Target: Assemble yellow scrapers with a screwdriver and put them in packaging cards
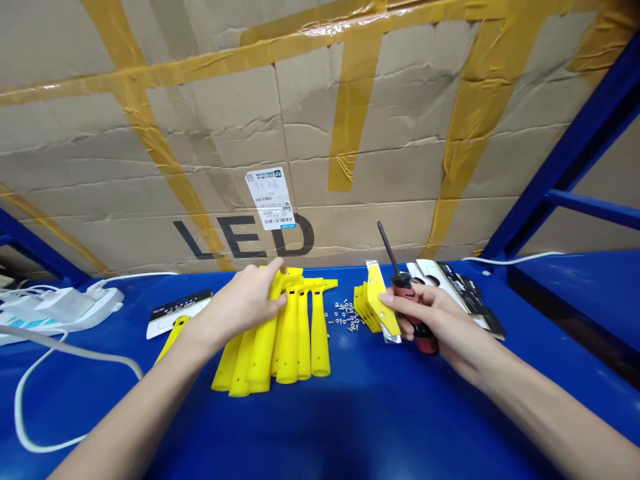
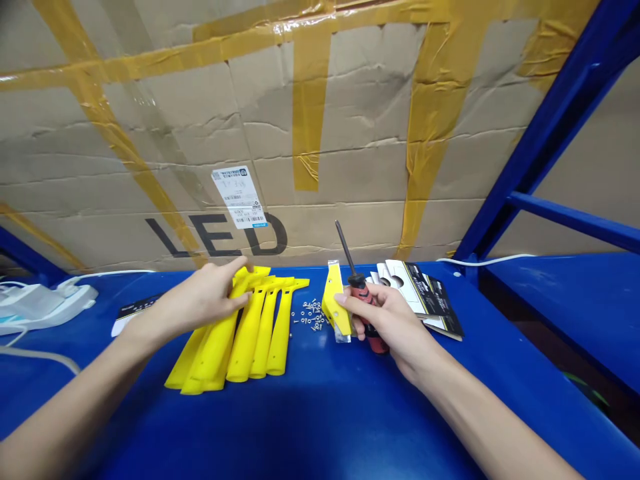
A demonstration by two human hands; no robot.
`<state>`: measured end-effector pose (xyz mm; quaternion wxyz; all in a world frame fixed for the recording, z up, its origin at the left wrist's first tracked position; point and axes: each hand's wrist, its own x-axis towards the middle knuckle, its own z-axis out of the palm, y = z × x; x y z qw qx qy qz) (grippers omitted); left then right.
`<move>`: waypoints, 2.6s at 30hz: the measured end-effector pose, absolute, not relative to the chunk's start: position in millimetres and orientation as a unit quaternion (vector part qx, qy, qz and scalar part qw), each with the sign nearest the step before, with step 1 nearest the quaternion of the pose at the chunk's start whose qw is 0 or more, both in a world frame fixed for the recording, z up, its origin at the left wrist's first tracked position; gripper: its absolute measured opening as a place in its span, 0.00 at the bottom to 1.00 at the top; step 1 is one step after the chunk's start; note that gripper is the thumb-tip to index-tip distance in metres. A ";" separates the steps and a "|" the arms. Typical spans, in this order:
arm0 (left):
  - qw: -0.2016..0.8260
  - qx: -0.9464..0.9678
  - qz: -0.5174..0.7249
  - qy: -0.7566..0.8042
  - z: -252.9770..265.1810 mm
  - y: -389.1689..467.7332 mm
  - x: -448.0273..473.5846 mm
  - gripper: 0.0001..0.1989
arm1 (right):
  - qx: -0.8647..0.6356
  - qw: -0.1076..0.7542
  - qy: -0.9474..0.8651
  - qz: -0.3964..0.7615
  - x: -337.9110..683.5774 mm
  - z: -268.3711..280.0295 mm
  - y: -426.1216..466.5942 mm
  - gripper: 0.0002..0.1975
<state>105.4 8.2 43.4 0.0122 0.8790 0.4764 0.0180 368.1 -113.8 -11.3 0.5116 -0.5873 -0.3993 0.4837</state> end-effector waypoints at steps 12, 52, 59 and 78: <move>0.043 0.894 0.218 0.389 41.7 -22.9 148.6 0.14 | -0.623 0.515 -0.400 0.433 379.8 2.9 -117.8 0.17; 0.095 0.923 0.133 0.348 23.6 -37.0 156.4 0.15 | -0.736 0.299 -0.600 0.095 379.5 -19.0 -113.9 0.06; -0.016 0.947 0.058 0.316 -4.5 -59.7 122.9 0.33 | -0.716 0.320 -0.596 0.170 372.8 -17.6 -114.0 0.05; -0.082 0.963 0.049 0.250 -14.4 -55.0 96.2 0.30 | -0.605 0.433 -0.586 0.323 379.9 -2.6 -122.4 0.22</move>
